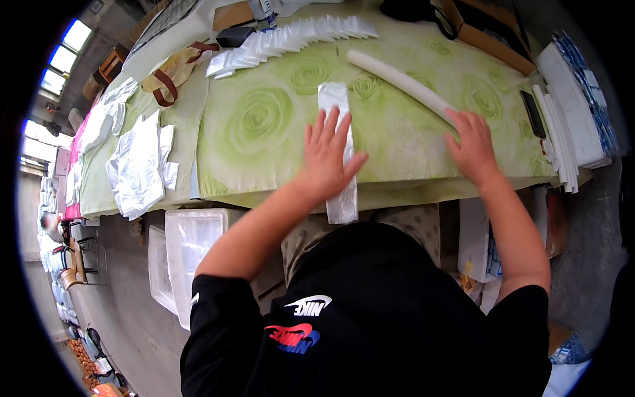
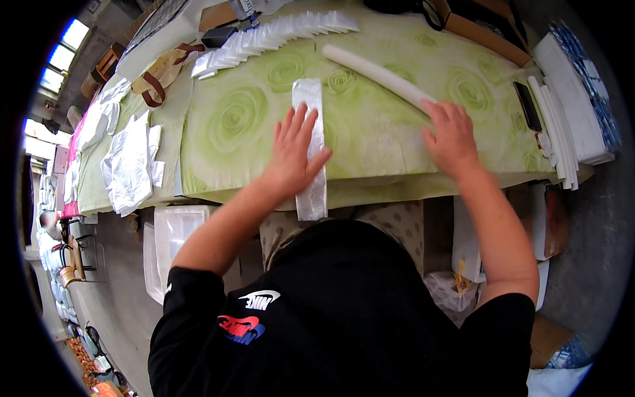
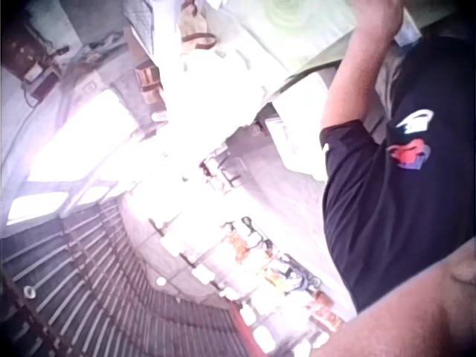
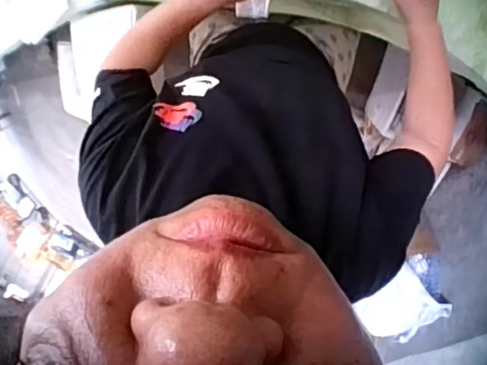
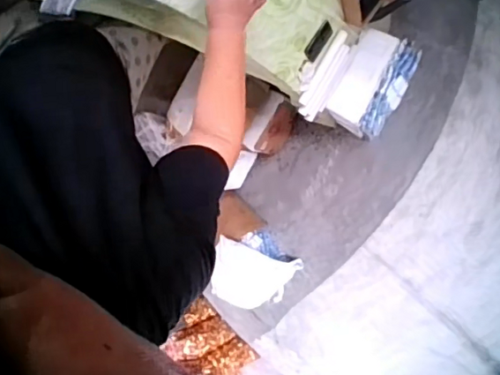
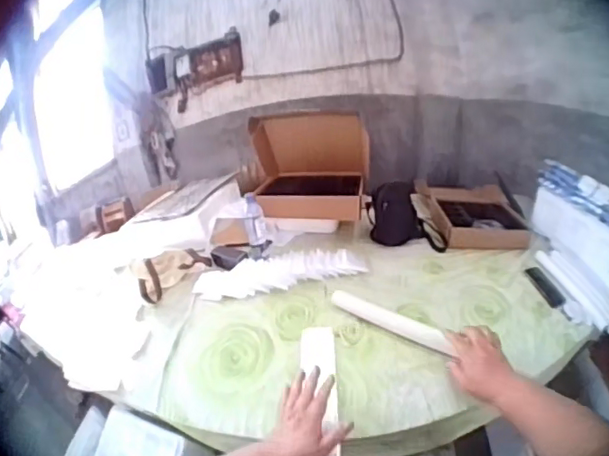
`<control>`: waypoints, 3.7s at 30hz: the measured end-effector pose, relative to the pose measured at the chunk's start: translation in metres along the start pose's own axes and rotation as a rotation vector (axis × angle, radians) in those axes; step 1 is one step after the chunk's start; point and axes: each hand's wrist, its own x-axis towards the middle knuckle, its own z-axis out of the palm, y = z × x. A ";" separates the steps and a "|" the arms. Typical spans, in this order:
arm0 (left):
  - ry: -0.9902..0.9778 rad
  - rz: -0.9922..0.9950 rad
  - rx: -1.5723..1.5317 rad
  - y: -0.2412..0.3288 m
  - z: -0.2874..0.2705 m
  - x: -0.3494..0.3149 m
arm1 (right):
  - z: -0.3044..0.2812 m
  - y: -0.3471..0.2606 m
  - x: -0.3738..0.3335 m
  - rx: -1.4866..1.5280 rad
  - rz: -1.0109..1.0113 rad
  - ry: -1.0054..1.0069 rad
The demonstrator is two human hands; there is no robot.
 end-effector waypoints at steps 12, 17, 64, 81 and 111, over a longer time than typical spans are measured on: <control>-0.090 -0.079 0.312 -0.035 0.027 0.075 | 0.029 -0.191 -0.026 1.537 0.849 -1.020; -0.133 -0.198 0.309 -0.022 0.025 0.077 | 0.052 -0.186 -0.046 1.297 0.587 -0.903; -0.096 -0.058 -0.377 -0.004 -0.019 -0.021 | 0.029 -0.144 0.014 1.034 0.260 -0.290; -0.083 0.062 0.205 -0.001 -0.004 -0.012 | 0.048 -0.148 0.070 0.712 0.469 -0.615; 0.036 -0.134 -0.173 -0.006 -0.015 -0.025 | 0.036 -0.131 0.010 0.645 -0.109 -0.143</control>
